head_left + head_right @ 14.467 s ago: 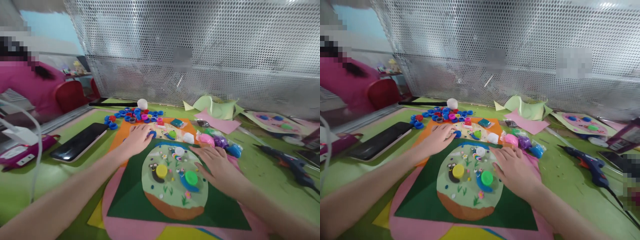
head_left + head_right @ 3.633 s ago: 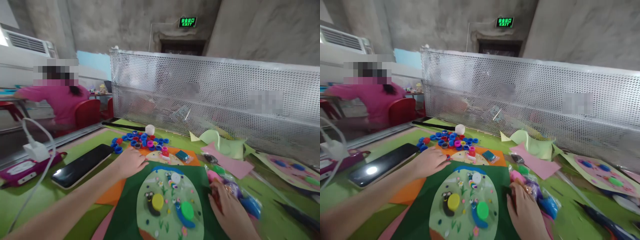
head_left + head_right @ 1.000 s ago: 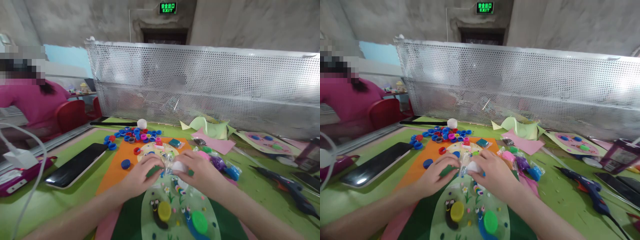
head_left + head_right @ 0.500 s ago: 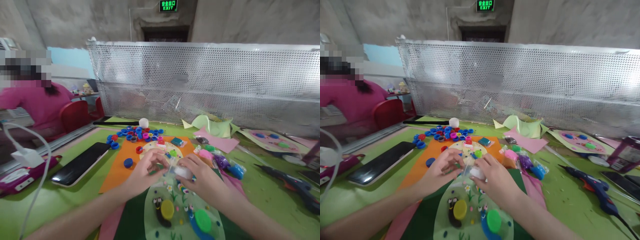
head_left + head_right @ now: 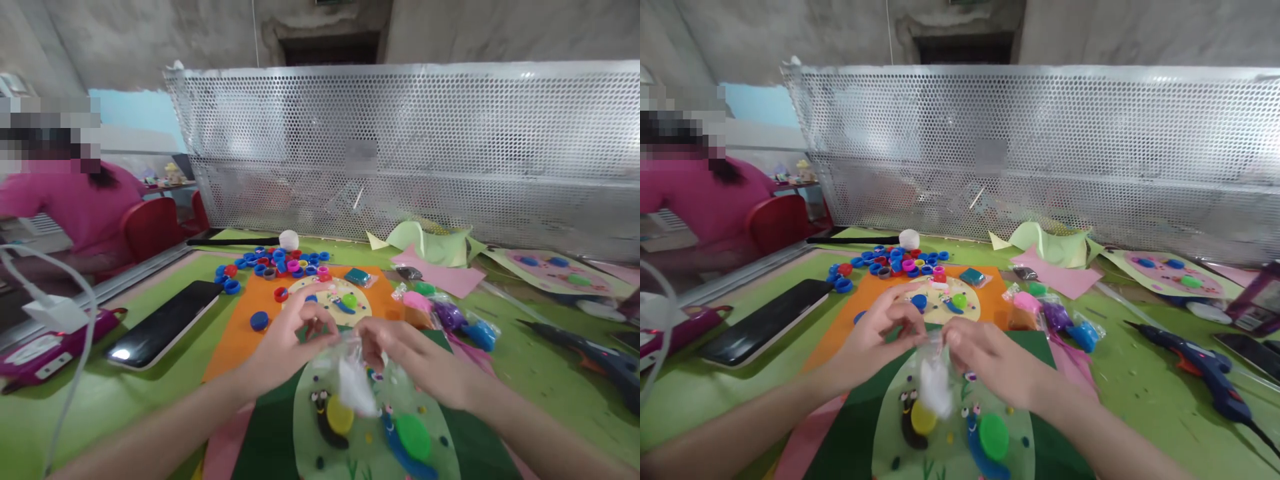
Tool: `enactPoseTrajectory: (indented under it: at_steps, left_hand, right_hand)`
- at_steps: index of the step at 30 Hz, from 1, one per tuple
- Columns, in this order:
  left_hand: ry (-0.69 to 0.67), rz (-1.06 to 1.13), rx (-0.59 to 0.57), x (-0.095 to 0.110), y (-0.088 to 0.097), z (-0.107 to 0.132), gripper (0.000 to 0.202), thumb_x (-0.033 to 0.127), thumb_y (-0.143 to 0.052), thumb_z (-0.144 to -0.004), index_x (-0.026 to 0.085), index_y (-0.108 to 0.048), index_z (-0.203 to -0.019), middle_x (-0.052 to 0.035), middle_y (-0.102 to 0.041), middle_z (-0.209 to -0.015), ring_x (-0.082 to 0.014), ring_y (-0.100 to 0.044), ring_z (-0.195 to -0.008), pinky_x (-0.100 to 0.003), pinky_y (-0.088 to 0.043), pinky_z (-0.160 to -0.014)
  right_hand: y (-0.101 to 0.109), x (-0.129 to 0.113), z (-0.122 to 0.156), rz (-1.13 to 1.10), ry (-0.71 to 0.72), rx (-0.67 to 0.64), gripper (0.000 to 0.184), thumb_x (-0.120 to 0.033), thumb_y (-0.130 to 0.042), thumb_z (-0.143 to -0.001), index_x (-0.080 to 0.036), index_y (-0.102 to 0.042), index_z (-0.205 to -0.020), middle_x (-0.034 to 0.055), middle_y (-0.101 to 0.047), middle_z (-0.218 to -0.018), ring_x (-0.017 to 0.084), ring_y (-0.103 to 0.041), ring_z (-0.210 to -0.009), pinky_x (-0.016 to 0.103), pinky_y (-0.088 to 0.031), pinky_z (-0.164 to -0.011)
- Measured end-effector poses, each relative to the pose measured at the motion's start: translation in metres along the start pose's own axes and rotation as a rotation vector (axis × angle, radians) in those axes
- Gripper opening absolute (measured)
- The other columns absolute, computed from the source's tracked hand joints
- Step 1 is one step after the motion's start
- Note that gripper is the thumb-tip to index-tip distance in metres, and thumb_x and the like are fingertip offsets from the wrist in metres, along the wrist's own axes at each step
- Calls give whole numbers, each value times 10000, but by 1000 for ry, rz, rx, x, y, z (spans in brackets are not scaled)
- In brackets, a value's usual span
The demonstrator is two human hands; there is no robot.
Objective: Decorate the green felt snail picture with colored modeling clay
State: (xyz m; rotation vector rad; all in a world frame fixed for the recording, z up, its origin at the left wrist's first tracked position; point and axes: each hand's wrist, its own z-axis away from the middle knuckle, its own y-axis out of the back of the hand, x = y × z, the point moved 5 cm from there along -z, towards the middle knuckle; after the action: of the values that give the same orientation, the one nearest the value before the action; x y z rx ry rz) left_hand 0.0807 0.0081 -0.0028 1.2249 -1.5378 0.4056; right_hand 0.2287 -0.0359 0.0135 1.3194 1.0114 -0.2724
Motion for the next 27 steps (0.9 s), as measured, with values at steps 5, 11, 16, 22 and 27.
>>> enactPoseTrajectory:
  at_steps: [5,11,16,22,27]
  left_hand:
    - [-343,-96,-90,19,-9,17,548,122,-565,-843,283,-242,-1256,48,-668,-777,-141,-618,-733,-340,-420,-847]
    - [-404,-345,-133,31,-17,33,130,141,-535,-851,258,-534,-908,17,-656,-778,-151,-584,-727,-277,-445,-729]
    - [-184,-315,-166,28,-19,33,144,124,-512,-831,255,-522,-889,4,-630,-839,-147,-587,-769,-245,-472,-680]
    - [91,-310,-244,27,-23,31,120,124,-523,-792,241,-505,-779,39,-587,-822,-109,-559,-683,-187,-444,-605]
    - [32,-324,-281,41,-24,34,189,48,-513,-743,229,-463,-727,65,-542,-763,-82,-516,-631,-153,-397,-590]
  right_hand:
    - [-11,-2,0,-189,-99,-118,336,-371,-328,-897,-184,-431,-637,-40,-382,-592,93,-386,-562,213,-336,-529]
    - [-20,-2,1,-232,-81,-151,162,-112,-415,-725,-171,-415,-574,-66,-319,-555,63,-301,-533,186,-264,-482]
    - [-13,4,0,-105,-117,-22,203,-100,-437,-644,-174,-331,-488,-73,-226,-499,60,-225,-493,197,-175,-417]
    - [-20,3,1,-39,-127,-81,164,-108,-448,-595,-164,-377,-459,-69,-296,-472,58,-256,-483,187,-226,-436]
    - [-24,-3,6,-5,-146,-132,148,-105,-441,-598,-158,-401,-466,-58,-348,-500,69,-319,-535,181,-255,-470]
